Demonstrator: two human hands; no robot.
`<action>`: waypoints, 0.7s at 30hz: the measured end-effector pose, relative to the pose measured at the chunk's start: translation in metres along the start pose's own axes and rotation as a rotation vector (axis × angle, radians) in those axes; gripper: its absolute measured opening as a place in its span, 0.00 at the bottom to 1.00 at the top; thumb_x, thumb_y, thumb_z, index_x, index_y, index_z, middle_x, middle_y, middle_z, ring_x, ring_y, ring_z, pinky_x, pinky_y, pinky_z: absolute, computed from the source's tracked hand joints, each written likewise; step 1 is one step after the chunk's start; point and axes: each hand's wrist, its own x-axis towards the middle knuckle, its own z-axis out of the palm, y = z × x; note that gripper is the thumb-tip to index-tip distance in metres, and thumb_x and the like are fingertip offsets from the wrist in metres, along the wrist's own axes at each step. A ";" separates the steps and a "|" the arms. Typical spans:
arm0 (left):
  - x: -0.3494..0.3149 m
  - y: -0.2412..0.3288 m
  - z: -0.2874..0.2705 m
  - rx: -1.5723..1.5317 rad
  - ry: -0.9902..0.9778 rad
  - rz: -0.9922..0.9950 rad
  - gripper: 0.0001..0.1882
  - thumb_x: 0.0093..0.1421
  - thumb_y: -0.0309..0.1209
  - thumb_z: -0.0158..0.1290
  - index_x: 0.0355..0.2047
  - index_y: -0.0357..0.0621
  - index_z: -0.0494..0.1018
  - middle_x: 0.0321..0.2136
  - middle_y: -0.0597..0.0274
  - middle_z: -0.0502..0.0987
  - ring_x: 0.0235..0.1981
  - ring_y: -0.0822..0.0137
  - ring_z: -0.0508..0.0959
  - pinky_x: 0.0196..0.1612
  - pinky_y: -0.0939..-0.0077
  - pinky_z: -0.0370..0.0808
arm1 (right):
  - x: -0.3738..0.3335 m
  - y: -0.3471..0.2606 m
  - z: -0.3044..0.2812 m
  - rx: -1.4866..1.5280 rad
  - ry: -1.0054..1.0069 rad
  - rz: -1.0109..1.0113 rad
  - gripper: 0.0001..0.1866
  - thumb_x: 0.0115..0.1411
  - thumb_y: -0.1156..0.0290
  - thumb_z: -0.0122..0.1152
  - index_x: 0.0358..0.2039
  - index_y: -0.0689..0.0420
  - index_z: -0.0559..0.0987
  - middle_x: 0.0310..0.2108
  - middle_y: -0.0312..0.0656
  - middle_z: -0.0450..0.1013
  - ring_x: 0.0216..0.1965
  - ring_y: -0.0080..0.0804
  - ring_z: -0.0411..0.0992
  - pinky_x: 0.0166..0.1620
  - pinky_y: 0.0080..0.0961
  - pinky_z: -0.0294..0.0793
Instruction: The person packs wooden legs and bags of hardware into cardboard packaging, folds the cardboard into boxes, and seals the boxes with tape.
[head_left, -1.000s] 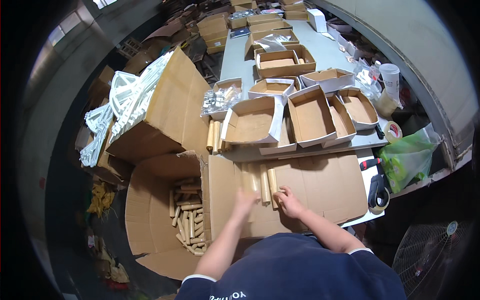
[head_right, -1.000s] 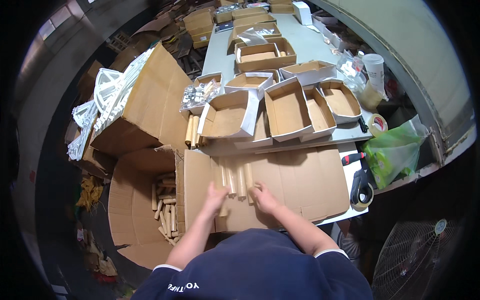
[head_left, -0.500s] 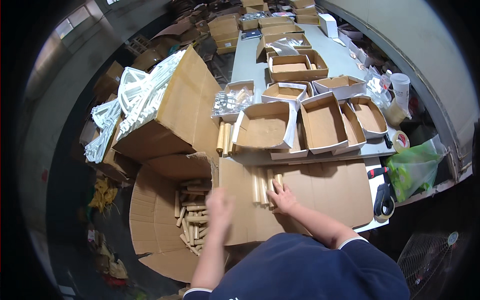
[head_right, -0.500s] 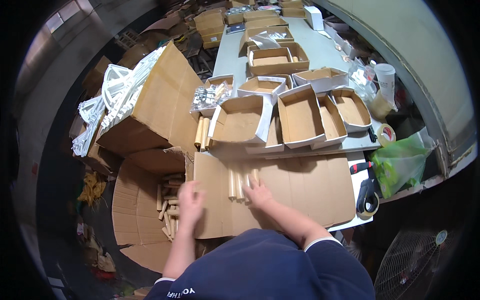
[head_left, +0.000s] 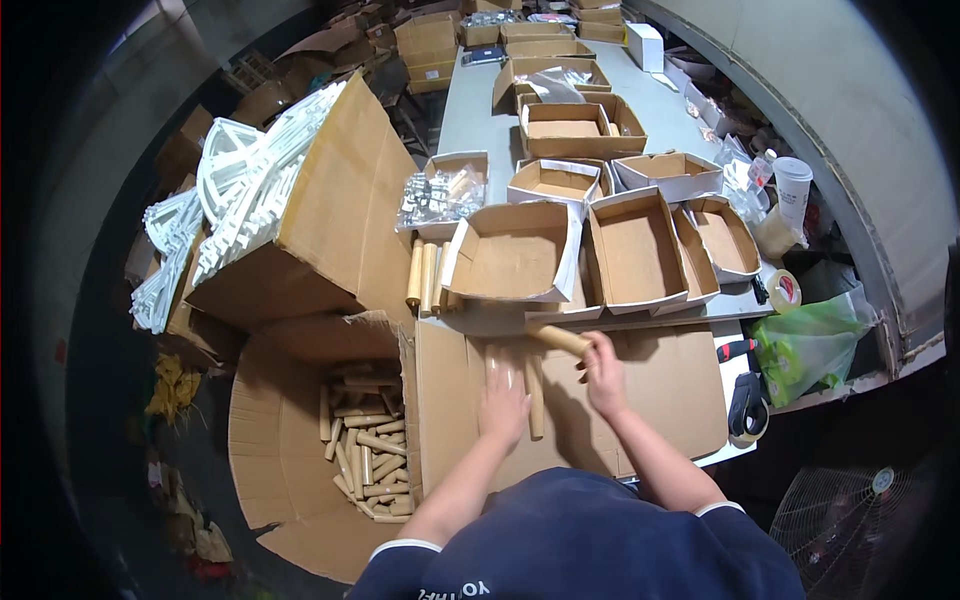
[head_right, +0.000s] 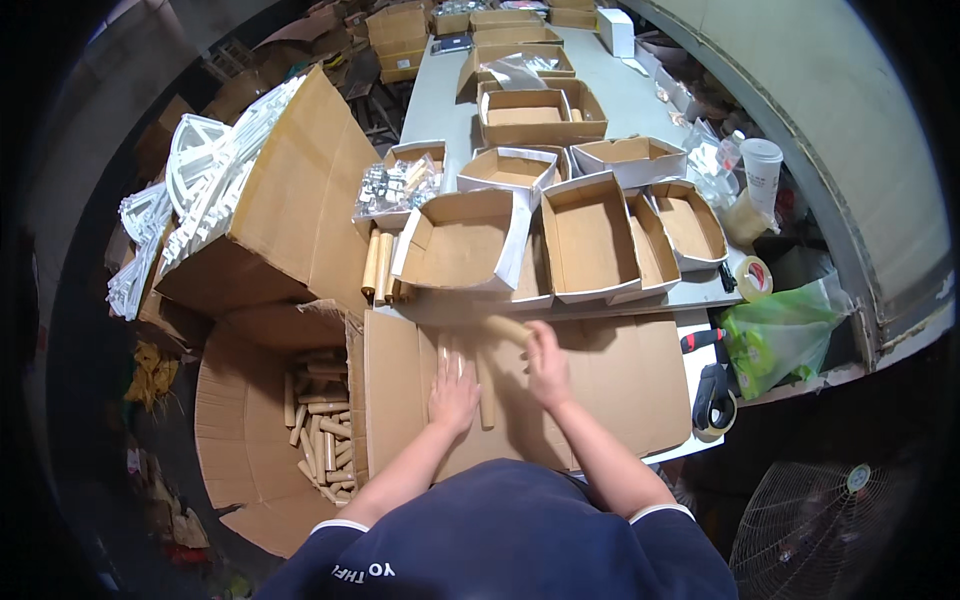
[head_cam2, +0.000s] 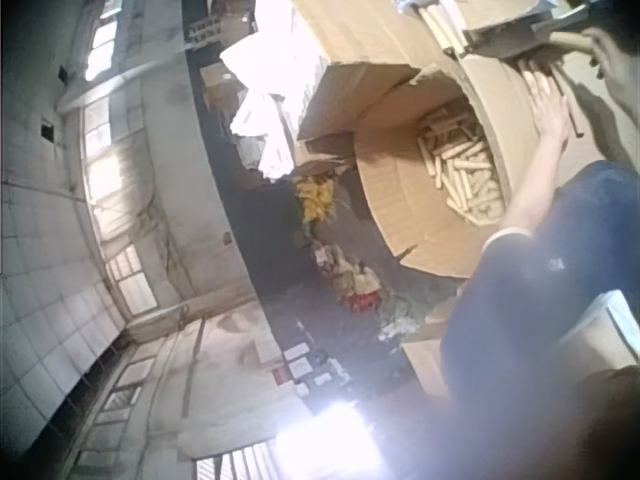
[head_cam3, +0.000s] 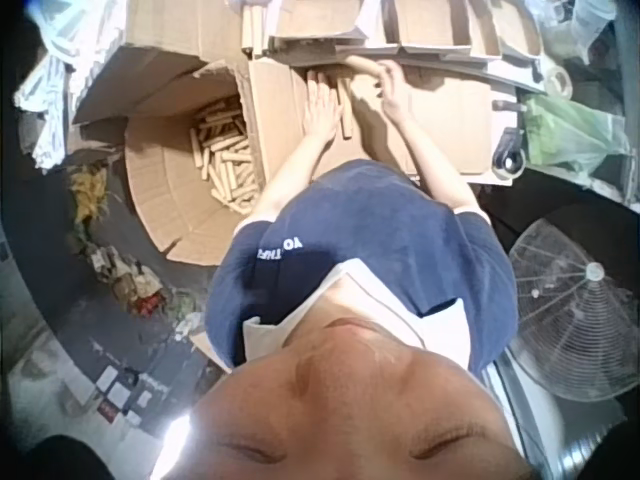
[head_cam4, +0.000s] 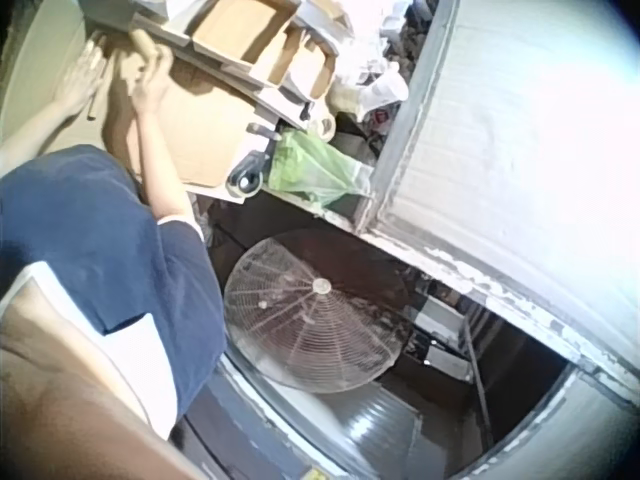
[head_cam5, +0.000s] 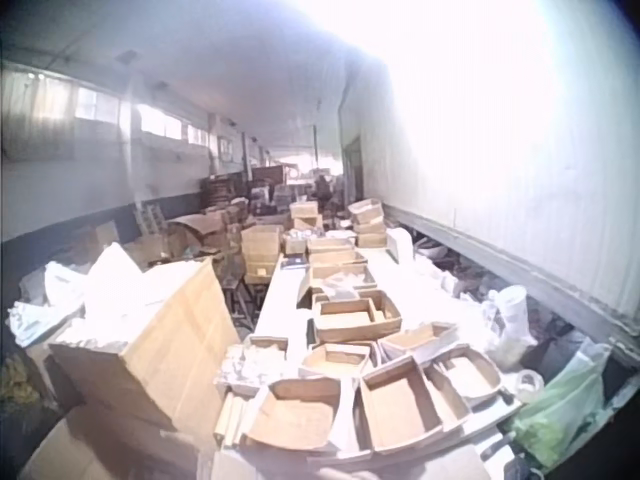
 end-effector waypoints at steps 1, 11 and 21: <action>-0.004 0.004 0.001 -0.029 0.099 -0.001 0.29 0.60 0.45 0.43 0.58 0.44 0.57 0.61 0.49 0.51 0.63 0.50 0.49 0.61 0.55 0.52 | 0.009 -0.006 -0.013 0.045 0.019 0.003 0.13 0.64 0.63 0.44 0.45 0.56 0.68 0.24 0.42 0.71 0.23 0.27 0.72 0.25 0.24 0.71; -0.028 0.031 -0.021 -0.144 -0.061 -0.056 0.35 0.58 0.48 0.44 0.60 0.41 0.52 0.62 0.50 0.46 0.64 0.50 0.44 0.62 0.55 0.44 | 0.046 0.091 -0.002 -0.196 -0.438 0.384 0.20 0.61 0.59 0.45 0.42 0.63 0.72 0.35 0.52 0.74 0.38 0.40 0.73 0.39 0.35 0.73; 0.141 -0.028 -0.124 -0.934 0.931 -0.376 0.21 0.58 0.33 0.46 0.48 0.34 0.61 0.50 0.45 0.61 0.53 0.52 0.61 0.55 0.60 0.58 | 0.103 -0.065 0.003 -0.806 -0.142 -0.516 0.16 0.43 0.75 0.63 0.35 0.54 0.72 0.46 0.47 0.61 0.39 0.44 0.67 0.41 0.36 0.71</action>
